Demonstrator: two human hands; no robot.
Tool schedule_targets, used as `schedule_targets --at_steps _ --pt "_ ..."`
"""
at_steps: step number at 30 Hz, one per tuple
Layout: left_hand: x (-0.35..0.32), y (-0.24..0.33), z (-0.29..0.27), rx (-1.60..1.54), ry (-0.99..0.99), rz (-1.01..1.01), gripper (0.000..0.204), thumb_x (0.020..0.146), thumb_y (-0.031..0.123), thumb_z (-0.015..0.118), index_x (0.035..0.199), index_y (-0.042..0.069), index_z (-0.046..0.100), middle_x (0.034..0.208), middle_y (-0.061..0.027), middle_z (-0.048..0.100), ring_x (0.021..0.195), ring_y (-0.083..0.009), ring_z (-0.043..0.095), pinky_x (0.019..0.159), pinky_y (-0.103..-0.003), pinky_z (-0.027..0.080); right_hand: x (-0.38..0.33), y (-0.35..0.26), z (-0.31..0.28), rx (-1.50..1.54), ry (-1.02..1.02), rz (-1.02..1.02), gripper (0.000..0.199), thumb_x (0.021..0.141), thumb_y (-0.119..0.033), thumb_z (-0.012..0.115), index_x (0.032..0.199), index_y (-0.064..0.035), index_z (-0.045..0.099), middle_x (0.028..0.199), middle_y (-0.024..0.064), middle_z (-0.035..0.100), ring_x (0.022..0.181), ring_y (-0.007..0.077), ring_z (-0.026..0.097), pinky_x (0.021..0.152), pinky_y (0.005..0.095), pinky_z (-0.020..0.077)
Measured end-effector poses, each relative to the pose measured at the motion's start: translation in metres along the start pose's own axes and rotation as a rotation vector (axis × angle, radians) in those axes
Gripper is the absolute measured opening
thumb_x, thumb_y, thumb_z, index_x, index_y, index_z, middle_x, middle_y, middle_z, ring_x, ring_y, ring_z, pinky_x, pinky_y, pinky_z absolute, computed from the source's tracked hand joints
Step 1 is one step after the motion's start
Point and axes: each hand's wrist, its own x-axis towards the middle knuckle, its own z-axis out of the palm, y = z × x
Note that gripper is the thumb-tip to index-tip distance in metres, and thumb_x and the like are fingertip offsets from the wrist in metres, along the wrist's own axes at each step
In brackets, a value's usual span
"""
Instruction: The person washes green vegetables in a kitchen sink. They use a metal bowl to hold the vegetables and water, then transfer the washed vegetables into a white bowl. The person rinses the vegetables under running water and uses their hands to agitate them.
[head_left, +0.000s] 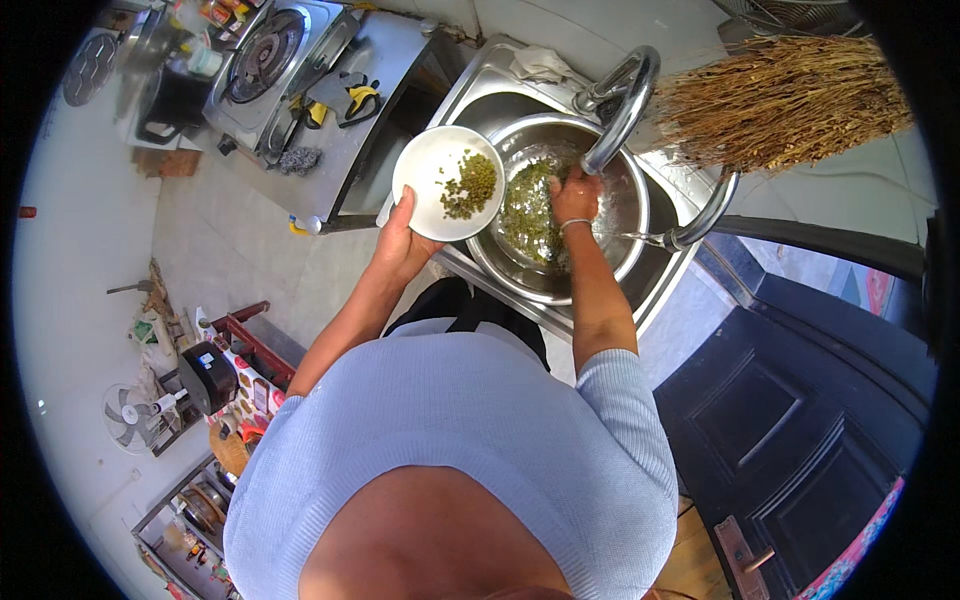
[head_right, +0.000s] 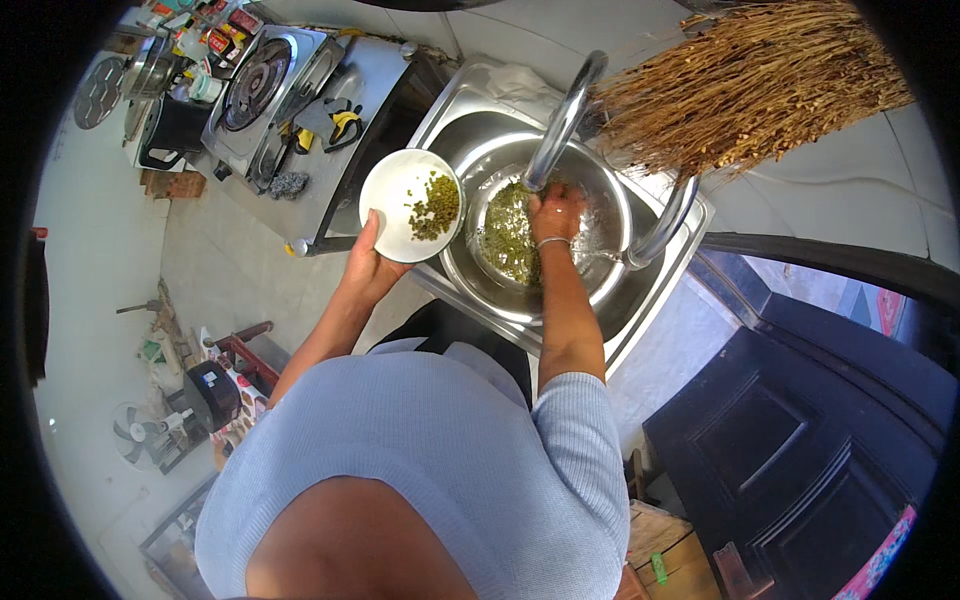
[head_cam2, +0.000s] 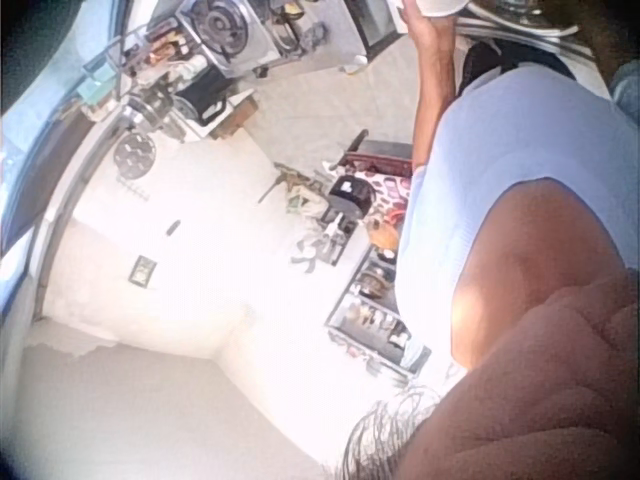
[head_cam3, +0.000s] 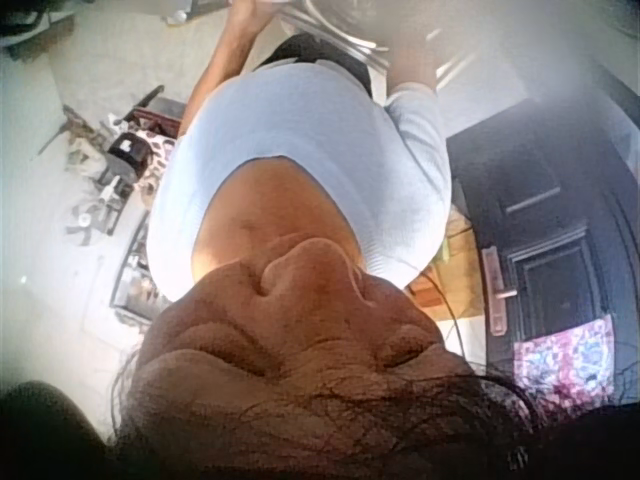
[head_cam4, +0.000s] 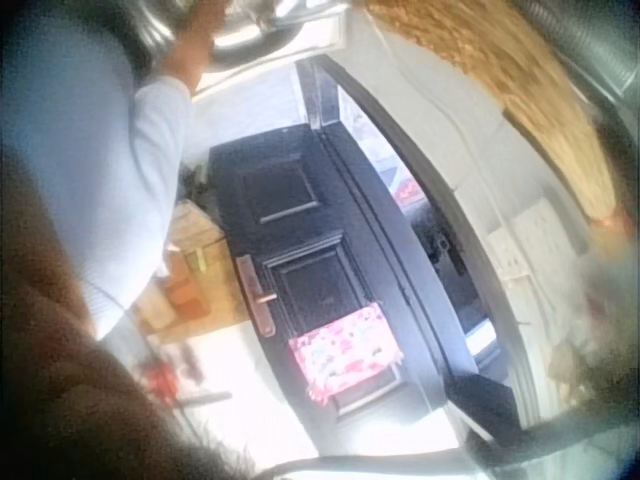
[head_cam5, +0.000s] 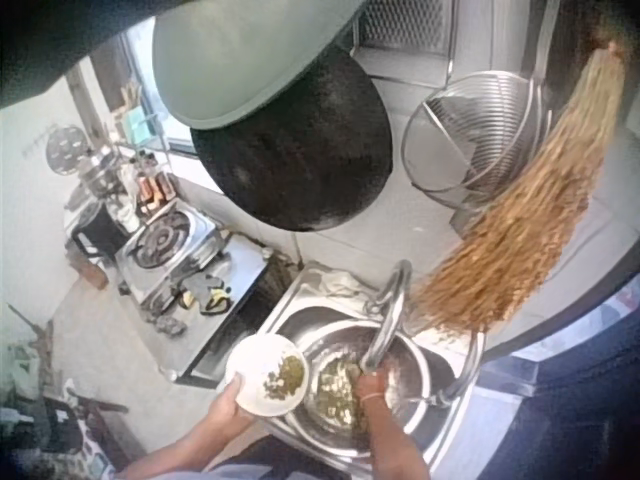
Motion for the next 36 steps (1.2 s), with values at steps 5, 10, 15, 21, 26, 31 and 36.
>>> schedule_targets --at_steps 5,10,15,21,26,31,36 --pt "-0.009 -0.004 -0.024 0.006 0.06 0.033 0.063 0.095 0.048 0.042 0.141 0.008 0.028 0.139 -0.0142 0.042 0.125 -0.0316 0.045 0.102 -0.05 0.038 -0.019 -0.051 -0.008 0.008 -0.296 -0.222 0.043 0.082 -0.039 0.061 0.106 -0.0042 0.055 0.104 0.0206 0.053 0.096 0.0373 0.053 0.076 0.0453 0.0492" --pt "-0.016 -0.011 -0.033 0.019 0.086 -0.023 0.062 0.096 0.049 0.038 0.142 0.008 0.028 0.14 -0.0131 0.042 0.125 -0.0303 0.045 0.101 -0.048 0.038 -0.066 -0.06 0.011 -0.074 -0.5 -0.384 0.038 0.082 -0.031 0.06 0.112 -0.0086 0.055 0.107 0.0162 0.054 0.095 0.0362 0.056 0.07 0.044 0.0533" --pt "-0.021 -0.02 -0.041 -0.003 0.081 -0.049 0.057 0.098 0.043 0.035 0.143 0.009 0.024 0.138 -0.013 0.042 0.122 -0.0298 0.048 0.098 -0.047 0.042 -0.083 -0.06 -0.029 0.113 -0.793 -0.314 0.024 0.08 -0.024 0.059 0.095 -0.0048 0.063 0.092 0.0176 0.064 0.085 0.033 0.064 0.07 0.0434 0.0532" --pt "-0.018 -0.025 -0.042 0.098 0.1 -0.074 0.057 0.097 0.043 0.04 0.14 0.007 0.03 0.135 -0.0132 0.045 0.121 -0.0297 0.048 0.098 -0.047 0.043 -0.085 -0.018 -0.008 0.895 -1.123 0.448 0.022 0.083 -0.026 0.069 0.083 -0.0041 0.065 0.067 0.0057 0.06 0.049 0.0133 0.055 0.037 0.0269 0.0421" --pt "-0.016 -0.033 -0.037 0.184 0.108 -0.072 0.052 0.098 0.039 0.04 0.139 0.008 0.03 0.132 -0.0126 0.047 0.117 -0.0288 0.052 0.094 -0.046 0.047 -0.073 0.0 -0.045 1.574 -0.92 0.886 0.011 0.091 -0.018 0.058 0.09 -0.0073 0.06 0.076 0.0034 0.059 0.058 0.0109 0.056 0.039 0.0203 0.0402" --pt "-0.009 -0.044 -0.029 0.357 0.12 -0.103 0.047 0.098 0.033 0.041 0.138 0.012 0.028 0.128 -0.0105 0.049 0.113 -0.0242 0.055 0.089 -0.041 0.051 -0.057 -0.032 -0.129 1.641 -0.447 0.709 0.012 0.093 -0.018 0.056 0.092 -0.0058 0.058 0.075 0.0035 0.059 0.057 0.0102 0.056 0.041 0.0203 0.0412" --pt "0.0 -0.063 -0.01 0.354 0.056 -0.122 0.041 0.096 0.033 0.049 0.13 0.013 0.038 0.115 -0.005 0.056 0.102 -0.0138 0.056 0.075 -0.03 0.05 -0.072 -0.084 -0.175 0.981 -0.037 -0.049 0.012 0.085 -0.01 0.059 0.096 -0.0071 0.061 0.085 0.012 0.062 0.074 0.0262 0.064 0.068 0.034 0.0525"
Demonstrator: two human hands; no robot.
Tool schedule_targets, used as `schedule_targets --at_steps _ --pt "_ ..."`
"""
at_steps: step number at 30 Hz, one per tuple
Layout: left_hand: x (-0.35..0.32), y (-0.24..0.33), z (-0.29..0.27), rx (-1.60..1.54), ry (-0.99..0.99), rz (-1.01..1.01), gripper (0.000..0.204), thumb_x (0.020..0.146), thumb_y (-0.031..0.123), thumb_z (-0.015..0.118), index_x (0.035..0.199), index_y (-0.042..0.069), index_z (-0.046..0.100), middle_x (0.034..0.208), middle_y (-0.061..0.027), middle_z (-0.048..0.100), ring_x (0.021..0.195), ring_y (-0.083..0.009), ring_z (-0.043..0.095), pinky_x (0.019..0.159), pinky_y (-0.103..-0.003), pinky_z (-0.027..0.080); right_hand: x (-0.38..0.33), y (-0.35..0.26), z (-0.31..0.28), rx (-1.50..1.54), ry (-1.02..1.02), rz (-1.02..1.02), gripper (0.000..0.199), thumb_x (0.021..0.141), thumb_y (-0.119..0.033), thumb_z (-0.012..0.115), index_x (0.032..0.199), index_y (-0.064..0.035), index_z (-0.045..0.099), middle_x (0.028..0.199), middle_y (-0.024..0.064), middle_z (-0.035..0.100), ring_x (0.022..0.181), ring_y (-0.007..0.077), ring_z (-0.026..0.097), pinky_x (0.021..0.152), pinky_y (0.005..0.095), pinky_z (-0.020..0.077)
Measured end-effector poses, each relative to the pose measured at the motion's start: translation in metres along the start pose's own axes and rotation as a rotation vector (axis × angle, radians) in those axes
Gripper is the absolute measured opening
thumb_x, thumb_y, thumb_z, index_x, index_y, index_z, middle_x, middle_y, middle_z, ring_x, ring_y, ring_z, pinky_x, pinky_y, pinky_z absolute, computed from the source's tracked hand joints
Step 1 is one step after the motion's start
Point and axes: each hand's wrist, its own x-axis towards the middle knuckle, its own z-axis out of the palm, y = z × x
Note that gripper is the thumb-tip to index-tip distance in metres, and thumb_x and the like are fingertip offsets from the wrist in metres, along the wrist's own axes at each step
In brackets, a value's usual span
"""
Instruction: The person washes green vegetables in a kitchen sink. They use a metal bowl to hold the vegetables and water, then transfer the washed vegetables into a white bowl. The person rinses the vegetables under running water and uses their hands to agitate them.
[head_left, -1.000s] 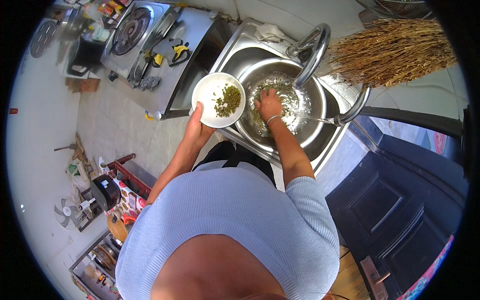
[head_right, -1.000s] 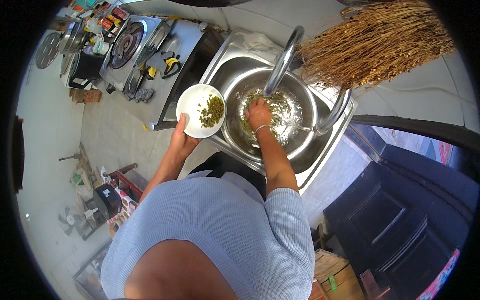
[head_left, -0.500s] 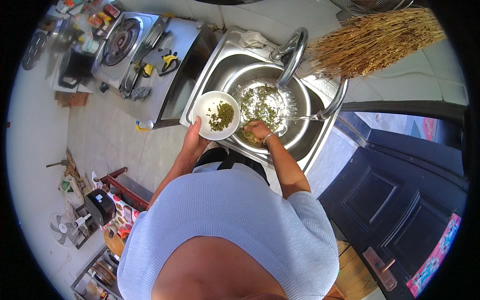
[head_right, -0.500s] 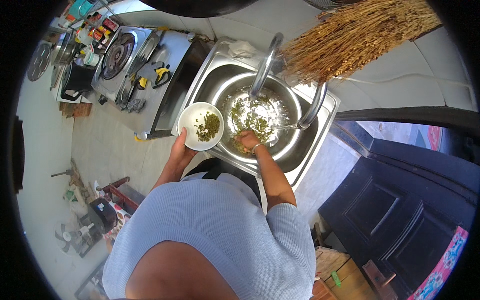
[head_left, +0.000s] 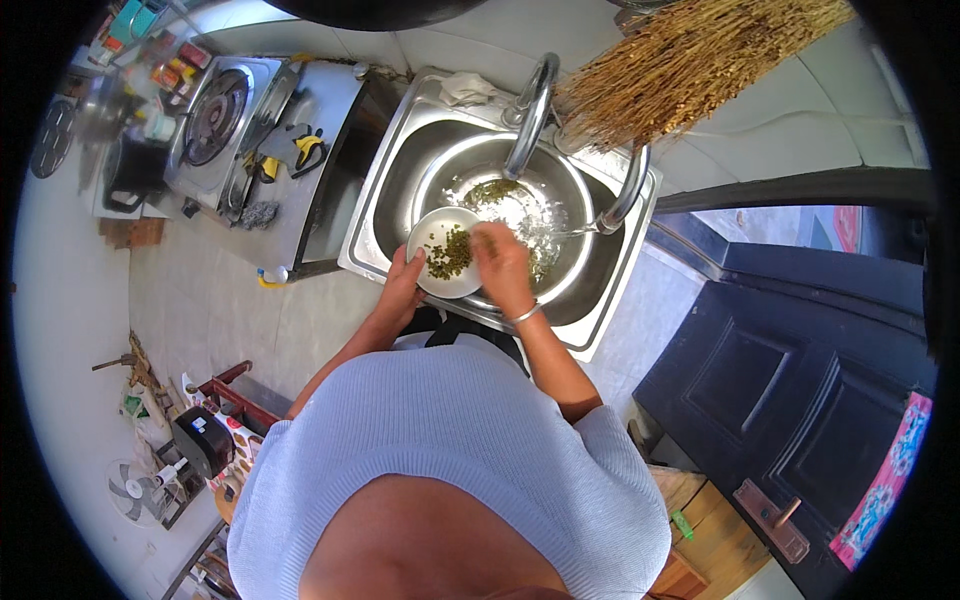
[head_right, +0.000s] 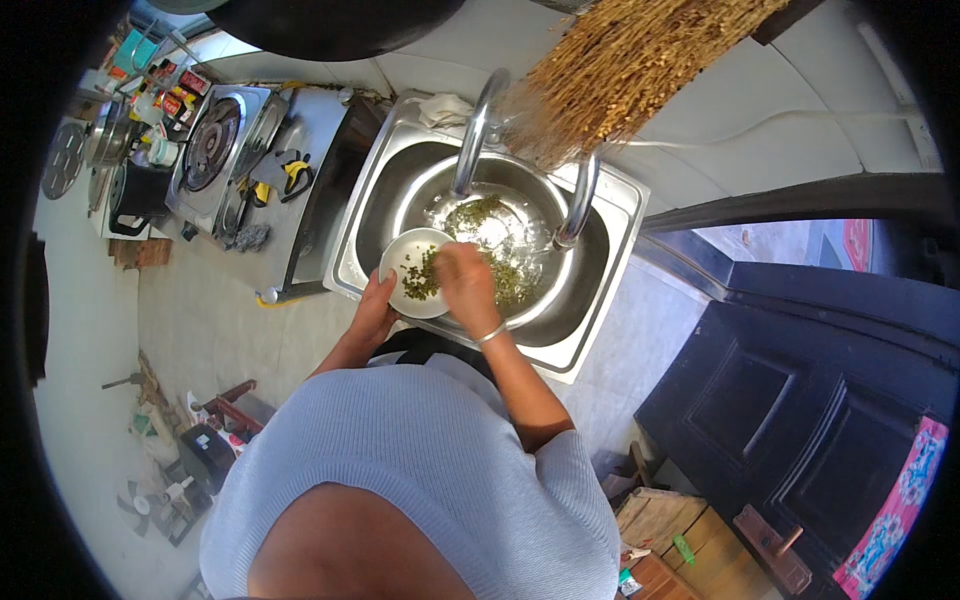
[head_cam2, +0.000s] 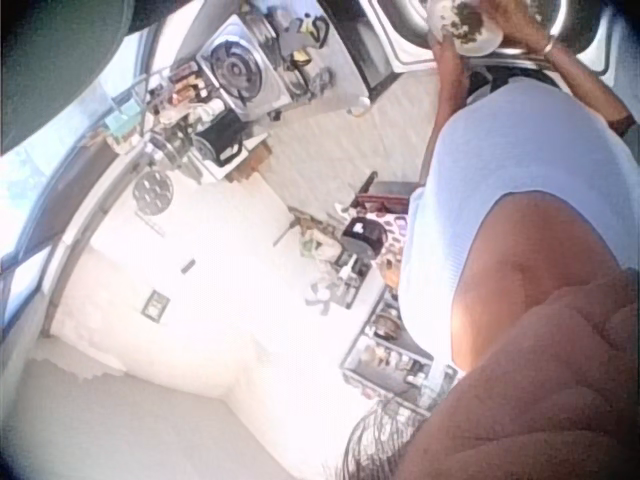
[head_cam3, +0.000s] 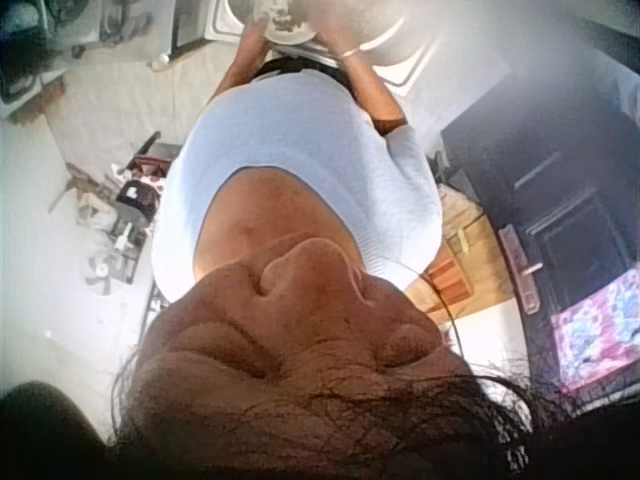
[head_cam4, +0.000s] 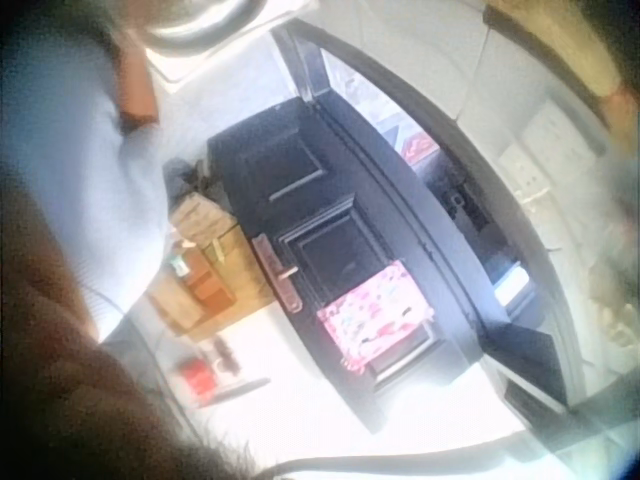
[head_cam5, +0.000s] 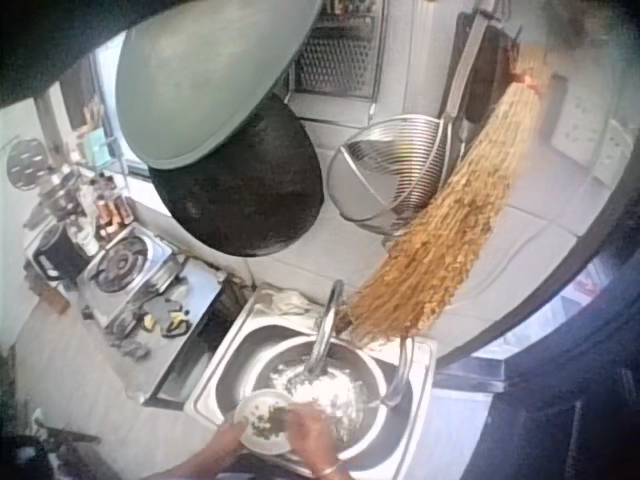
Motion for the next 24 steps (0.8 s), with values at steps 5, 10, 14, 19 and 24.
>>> schedule_targets --at_steps 5,10,14,19,24 --pt "0.013 -0.01 0.011 -0.025 -0.067 -0.06 0.045 0.099 0.036 0.039 0.134 0.009 0.034 0.124 -0.0094 0.05 0.112 -0.0222 0.054 0.087 -0.039 0.052 -0.006 -0.049 -0.008 -0.392 -0.229 -0.313 0.02 0.08 -0.004 0.058 0.1 -0.0039 0.063 0.089 0.0145 0.064 0.095 0.0361 0.06 0.077 0.0428 0.0508" --pt "0.017 -0.019 0.008 -0.115 -0.06 -0.063 0.045 0.1 0.036 0.037 0.135 0.008 0.033 0.129 -0.0116 0.049 0.116 -0.0253 0.053 0.091 -0.042 0.049 0.003 -0.011 -0.046 -0.023 0.018 -0.062 0.013 0.089 -0.008 0.052 0.091 -0.0023 0.064 0.082 0.0103 0.065 0.073 0.0208 0.064 0.064 0.0311 0.0522" --pt "0.009 -0.011 0.007 -0.118 0.012 -0.079 0.047 0.1 0.036 0.034 0.136 0.007 0.032 0.13 -0.0131 0.049 0.117 -0.027 0.053 0.094 -0.044 0.047 0.018 0.07 -0.072 0.617 0.227 0.829 0.013 0.093 -0.01 0.05 0.09 -0.0026 0.06 0.068 0.0038 0.059 0.055 0.0104 0.057 0.042 0.023 0.0406" --pt "-0.013 -0.002 -0.009 -0.143 0.035 -0.049 0.057 0.098 0.045 0.036 0.138 0.005 0.032 0.135 -0.0141 0.046 0.119 -0.0275 0.051 0.096 -0.044 0.045 0.079 0.167 -0.102 0.668 0.358 0.542 0.014 0.086 -0.004 0.051 0.076 -0.0018 0.06 0.063 0.0082 0.061 0.049 0.0126 0.056 0.045 0.0235 0.044" --pt "-0.025 0.008 -0.019 -0.179 -0.026 0.044 0.06 0.097 0.046 0.038 0.14 0.005 0.028 0.137 -0.0144 0.043 0.124 -0.0289 0.047 0.101 -0.044 0.041 0.168 0.258 -0.141 -0.085 0.568 0.328 0.024 0.085 -0.023 0.058 0.081 0.0008 0.063 0.077 0.0159 0.065 0.067 0.0256 0.061 0.065 0.0352 0.0471"
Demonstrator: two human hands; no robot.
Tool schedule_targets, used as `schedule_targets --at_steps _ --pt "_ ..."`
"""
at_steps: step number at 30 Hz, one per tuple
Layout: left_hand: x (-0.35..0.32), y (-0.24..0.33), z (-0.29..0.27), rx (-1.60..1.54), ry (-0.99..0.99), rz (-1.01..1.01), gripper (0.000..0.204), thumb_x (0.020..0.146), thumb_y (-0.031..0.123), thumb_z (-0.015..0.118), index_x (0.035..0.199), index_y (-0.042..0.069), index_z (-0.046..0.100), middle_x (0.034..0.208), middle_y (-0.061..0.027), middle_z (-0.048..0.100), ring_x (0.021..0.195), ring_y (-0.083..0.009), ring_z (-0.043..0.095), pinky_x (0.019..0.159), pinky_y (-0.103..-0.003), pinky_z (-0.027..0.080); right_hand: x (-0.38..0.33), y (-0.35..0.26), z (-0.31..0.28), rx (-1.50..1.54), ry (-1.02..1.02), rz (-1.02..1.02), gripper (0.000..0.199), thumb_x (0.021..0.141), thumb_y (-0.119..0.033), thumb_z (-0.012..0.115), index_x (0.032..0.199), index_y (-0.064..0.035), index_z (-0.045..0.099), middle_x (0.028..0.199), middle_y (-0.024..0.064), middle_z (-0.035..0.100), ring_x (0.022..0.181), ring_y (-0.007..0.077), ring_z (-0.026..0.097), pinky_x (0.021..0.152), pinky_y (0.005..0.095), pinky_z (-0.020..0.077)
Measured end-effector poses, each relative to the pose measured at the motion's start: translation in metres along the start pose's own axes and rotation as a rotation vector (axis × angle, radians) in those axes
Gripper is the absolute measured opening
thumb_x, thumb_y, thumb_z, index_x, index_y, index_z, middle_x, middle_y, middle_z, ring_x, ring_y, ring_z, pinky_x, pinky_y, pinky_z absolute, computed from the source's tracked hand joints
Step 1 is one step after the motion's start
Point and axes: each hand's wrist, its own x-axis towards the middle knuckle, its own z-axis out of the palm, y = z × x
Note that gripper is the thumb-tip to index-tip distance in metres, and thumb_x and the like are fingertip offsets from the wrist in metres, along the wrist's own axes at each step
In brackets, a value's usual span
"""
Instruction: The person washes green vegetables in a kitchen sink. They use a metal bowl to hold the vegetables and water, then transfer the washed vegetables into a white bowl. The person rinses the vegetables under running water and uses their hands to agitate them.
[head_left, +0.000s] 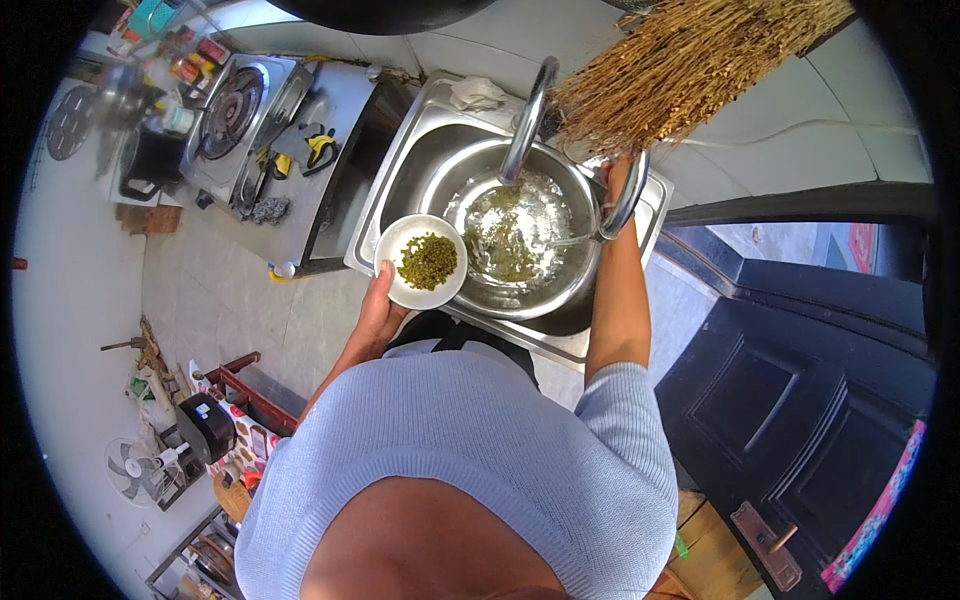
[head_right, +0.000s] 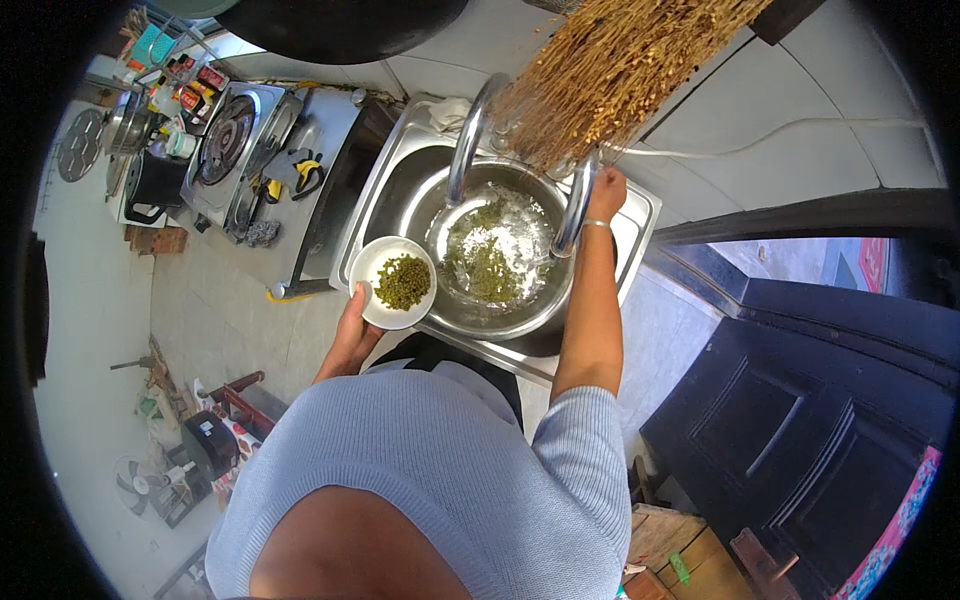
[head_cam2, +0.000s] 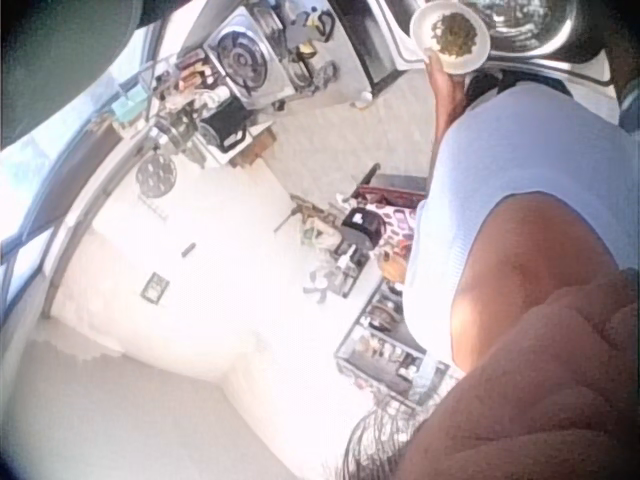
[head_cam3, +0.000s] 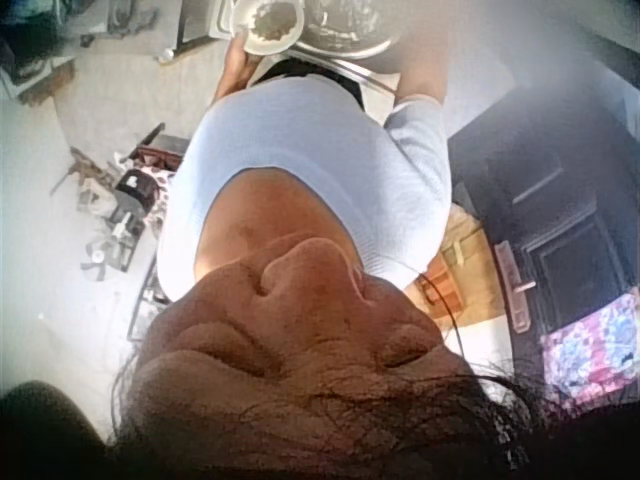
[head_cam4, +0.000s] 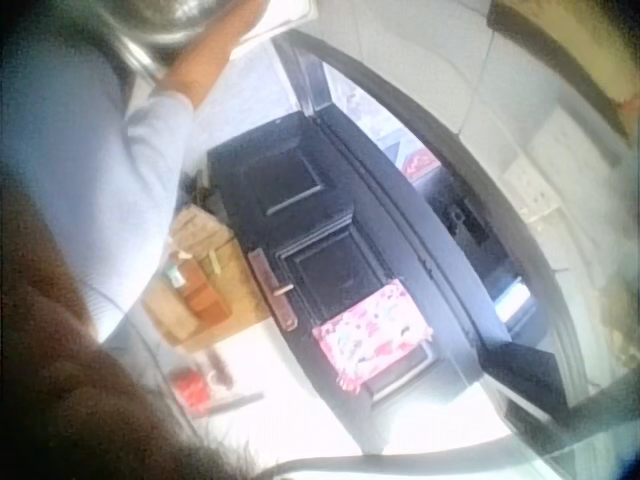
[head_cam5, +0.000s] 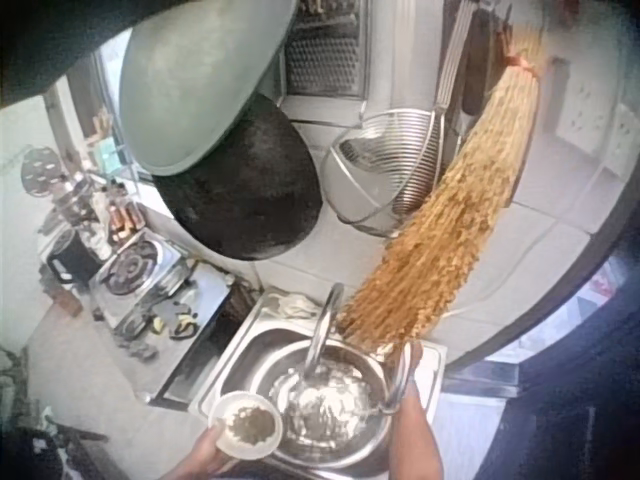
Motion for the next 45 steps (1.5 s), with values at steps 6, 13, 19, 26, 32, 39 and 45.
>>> schedule_targets --at_steps 6,13,19,26,32,39,45 --pt "-0.024 -0.006 -0.017 -0.064 0.128 0.059 0.061 0.097 0.046 0.037 0.14 0.003 0.028 0.134 -0.0154 0.045 0.12 -0.0288 0.05 0.099 -0.045 0.043 0.007 -0.019 0.02 0.213 -0.191 -0.156 0.027 0.09 -0.026 0.047 0.067 -0.0111 0.047 0.054 0.0029 0.045 0.041 0.0221 0.044 0.039 0.0354 0.0378" --pt "-0.032 0.001 -0.025 -0.068 0.07 0.056 0.065 0.095 0.049 0.041 0.142 0.007 0.026 0.139 -0.0133 0.041 0.126 -0.0283 0.044 0.103 -0.046 0.039 0.071 0.024 -0.038 -0.417 -0.384 -0.548 0.029 0.082 -0.026 0.057 0.085 0.0023 0.059 0.072 0.0237 0.061 0.072 0.0434 0.058 0.065 0.0444 0.0486" --pt "-0.046 -0.003 -0.033 -0.095 0.126 0.116 0.064 0.096 0.048 0.04 0.142 0.007 0.025 0.139 -0.0135 0.041 0.126 -0.0284 0.044 0.103 -0.046 0.039 0.011 -0.109 -0.048 -0.168 -0.491 0.075 0.02 0.082 -0.016 0.057 0.078 0.0028 0.058 0.067 0.0165 0.06 0.062 0.0282 0.057 0.059 0.0384 0.0453" --pt "-0.038 0.01 -0.037 -0.122 0.056 0.074 0.062 0.096 0.047 0.039 0.141 0.007 0.027 0.138 -0.0135 0.043 0.125 -0.028 0.046 0.102 -0.046 0.04 -0.103 -0.048 -0.038 0.293 -0.083 -0.042 0.011 0.084 -0.013 0.056 0.08 -0.0032 0.056 0.063 0.0029 0.053 0.058 0.017 0.053 0.055 0.0318 0.0448" --pt "-0.039 0.018 -0.046 -0.098 0.076 0.061 0.061 0.096 0.047 0.039 0.14 0.007 0.028 0.137 -0.0134 0.044 0.123 -0.0283 0.047 0.101 -0.046 0.041 -0.167 -0.029 0.032 -0.506 -0.302 -0.467 0.025 0.074 -0.021 0.062 0.091 -0.0035 0.063 0.095 0.0157 0.063 0.087 0.0327 0.059 0.082 0.0385 0.0483" --pt "-0.037 0.023 -0.061 -0.114 0.143 0.027 0.054 0.098 0.04 0.039 0.138 0.006 0.03 0.131 -0.0137 0.048 0.117 -0.0266 0.052 0.094 -0.043 0.047 -0.198 -0.042 0.082 -1.021 -0.524 -0.433 0.041 0.078 -0.034 0.064 0.107 -0.005 0.057 0.108 0.0212 0.056 0.1 0.0395 0.053 0.081 0.0479 0.0482" --pt "-0.033 0.025 -0.065 -0.049 0.148 0.023 0.064 0.095 0.05 0.04 0.14 0.006 0.028 0.136 -0.0141 0.045 0.122 -0.0279 0.049 0.1 -0.045 0.042 -0.257 -0.041 0.049 -1.061 -0.796 -0.531 0.027 0.079 -0.025 0.061 0.099 -0.005 0.059 0.1 0.022 0.058 0.085 0.0386 0.061 0.071 0.0468 0.0516"
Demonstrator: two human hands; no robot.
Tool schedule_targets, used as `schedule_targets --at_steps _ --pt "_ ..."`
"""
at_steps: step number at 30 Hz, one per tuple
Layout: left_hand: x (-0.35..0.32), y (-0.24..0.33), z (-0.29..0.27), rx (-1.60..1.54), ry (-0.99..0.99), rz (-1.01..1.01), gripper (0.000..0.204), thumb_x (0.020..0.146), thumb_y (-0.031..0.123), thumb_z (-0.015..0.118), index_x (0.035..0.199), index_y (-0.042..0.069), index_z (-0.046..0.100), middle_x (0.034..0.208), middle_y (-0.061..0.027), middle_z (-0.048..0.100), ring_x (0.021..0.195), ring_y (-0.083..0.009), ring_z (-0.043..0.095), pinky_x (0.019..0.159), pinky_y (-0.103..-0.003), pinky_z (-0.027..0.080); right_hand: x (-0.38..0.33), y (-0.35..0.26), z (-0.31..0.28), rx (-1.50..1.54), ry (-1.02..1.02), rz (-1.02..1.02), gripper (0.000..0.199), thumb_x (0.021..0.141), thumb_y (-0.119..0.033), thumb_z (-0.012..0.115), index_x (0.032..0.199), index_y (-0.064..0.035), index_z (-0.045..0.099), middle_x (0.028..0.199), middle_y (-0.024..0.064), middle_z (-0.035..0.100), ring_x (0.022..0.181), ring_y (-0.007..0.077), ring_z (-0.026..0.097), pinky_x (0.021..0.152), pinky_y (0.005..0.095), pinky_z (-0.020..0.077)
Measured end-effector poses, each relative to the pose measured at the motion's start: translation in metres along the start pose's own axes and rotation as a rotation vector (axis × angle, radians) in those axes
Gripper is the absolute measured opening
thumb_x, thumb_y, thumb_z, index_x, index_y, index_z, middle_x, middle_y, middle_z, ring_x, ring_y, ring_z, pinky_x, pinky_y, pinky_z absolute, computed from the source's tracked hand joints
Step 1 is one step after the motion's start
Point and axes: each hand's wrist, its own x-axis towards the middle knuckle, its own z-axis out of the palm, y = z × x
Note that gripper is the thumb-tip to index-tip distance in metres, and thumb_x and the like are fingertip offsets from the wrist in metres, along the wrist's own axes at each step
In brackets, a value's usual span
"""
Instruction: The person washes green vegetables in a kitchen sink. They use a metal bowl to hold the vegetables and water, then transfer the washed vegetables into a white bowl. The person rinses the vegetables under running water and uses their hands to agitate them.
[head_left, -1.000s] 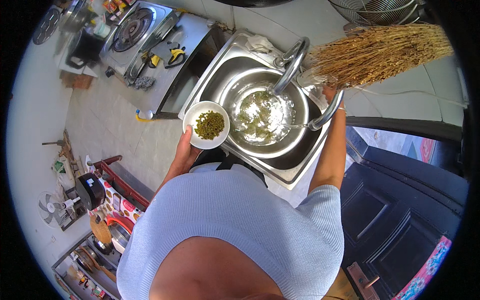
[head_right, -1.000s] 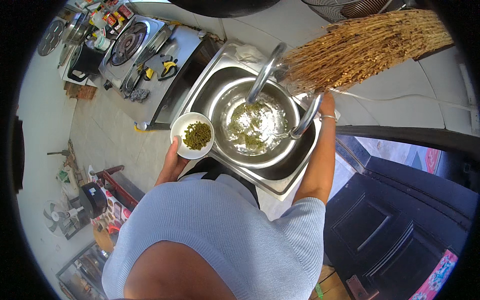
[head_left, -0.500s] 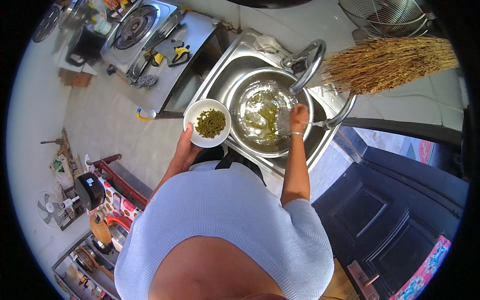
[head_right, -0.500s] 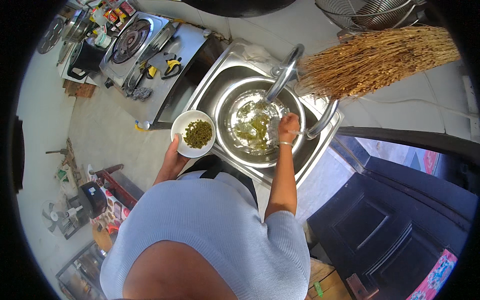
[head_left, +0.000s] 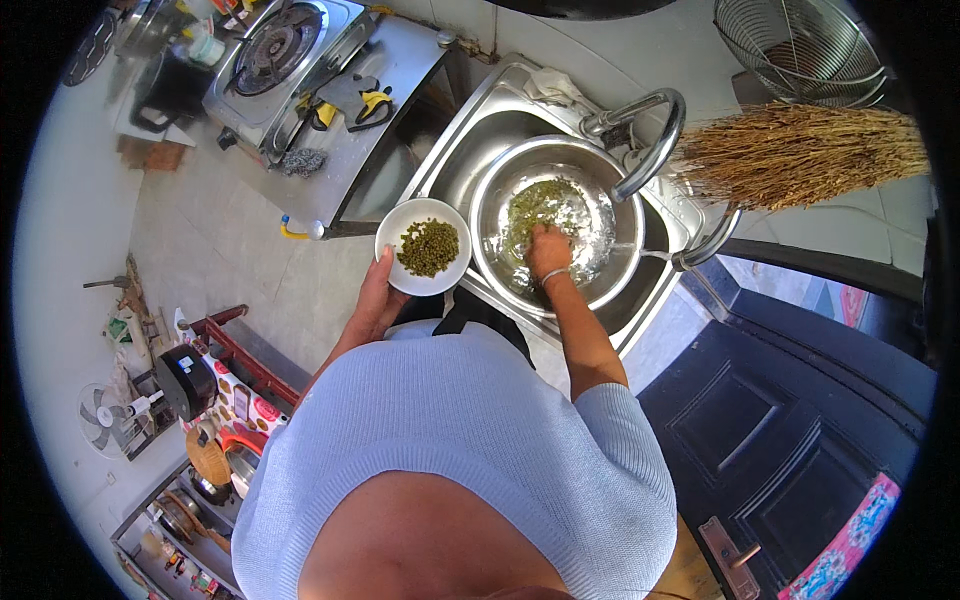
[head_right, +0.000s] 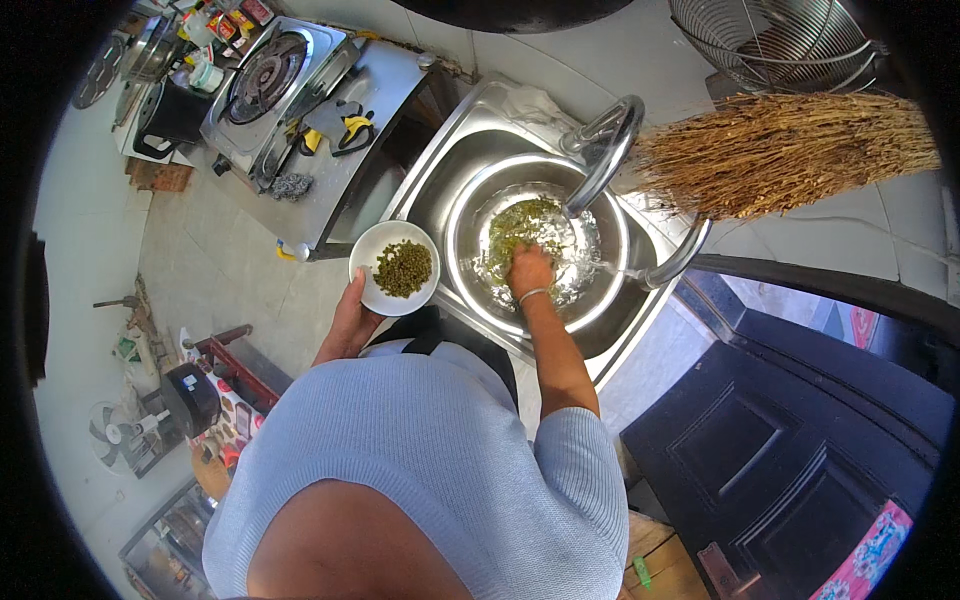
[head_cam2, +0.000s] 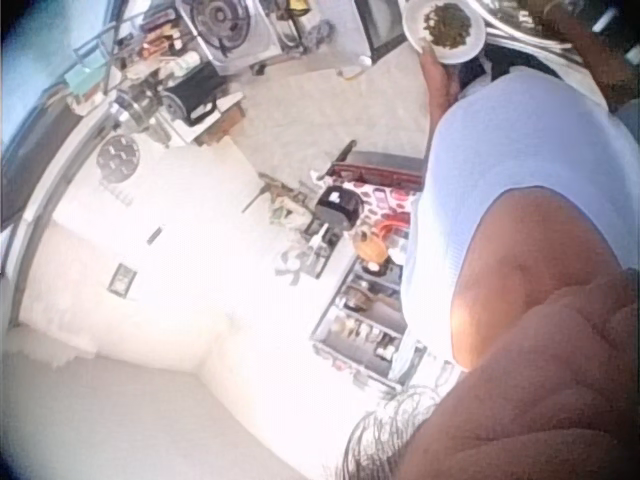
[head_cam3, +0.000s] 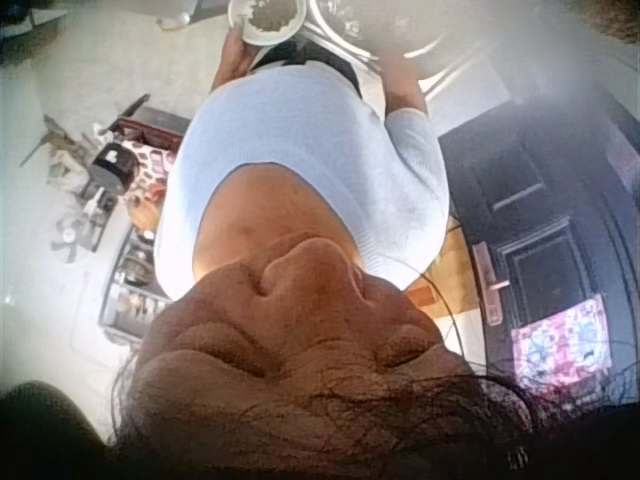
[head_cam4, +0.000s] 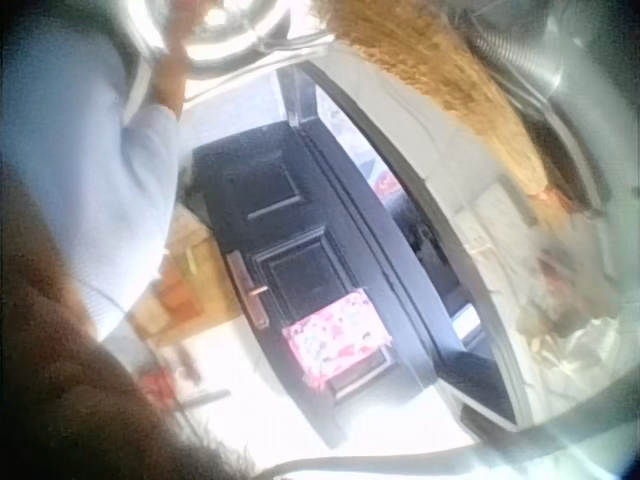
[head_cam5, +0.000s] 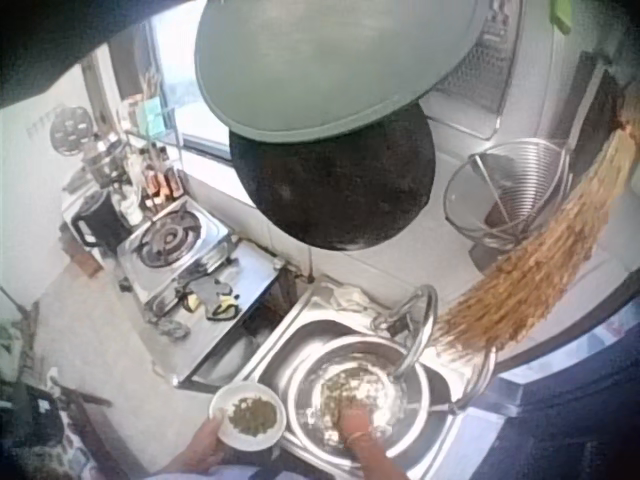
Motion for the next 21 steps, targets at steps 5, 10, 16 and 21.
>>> schedule_targets --at_steps 5,10,16,21 --pt "0.009 0.002 0.005 -0.049 -0.041 -0.008 0.055 0.098 0.042 0.038 0.139 0.007 0.029 0.133 -0.0128 0.047 0.117 -0.0262 0.052 0.095 -0.043 0.046 -0.022 0.003 0.024 0.127 -0.251 -0.083 0.02 0.073 -0.02 0.064 0.087 -0.0066 0.065 0.087 0.0201 0.064 0.082 0.0355 0.065 0.071 0.0445 0.0526" --pt "0.013 -0.002 0.009 -0.07 -0.071 -0.021 0.05 0.099 0.038 0.037 0.139 0.009 0.029 0.131 -0.0118 0.048 0.115 -0.0249 0.053 0.092 -0.043 0.048 -0.025 0.006 0.023 0.461 -0.375 -0.102 0.028 0.068 -0.023 0.072 0.086 -0.0035 0.065 0.088 0.0203 0.065 0.08 0.0327 0.064 0.072 0.0419 0.0514" --pt "0.014 -0.007 0.013 -0.021 -0.039 -0.07 0.048 0.099 0.036 0.037 0.14 0.01 0.029 0.131 -0.0112 0.048 0.115 -0.0238 0.054 0.091 -0.041 0.049 -0.022 0.024 0.014 1.657 -0.757 0.502 0.011 0.087 -0.004 0.06 0.097 -0.0068 0.063 0.09 0.0069 0.065 0.079 0.0157 0.062 0.058 0.0257 0.0527" --pt "0.012 -0.013 0.027 0.008 -0.061 -0.064 0.047 0.099 0.034 0.038 0.138 0.009 0.03 0.128 -0.01 0.05 0.114 -0.0226 0.054 0.088 -0.038 0.051 -0.03 0.022 -0.024 2.069 -0.447 0.569 0.011 0.089 0.0 0.054 0.097 -0.0056 0.059 0.087 0.0088 0.065 0.073 0.017 0.064 0.055 0.0251 0.0526"
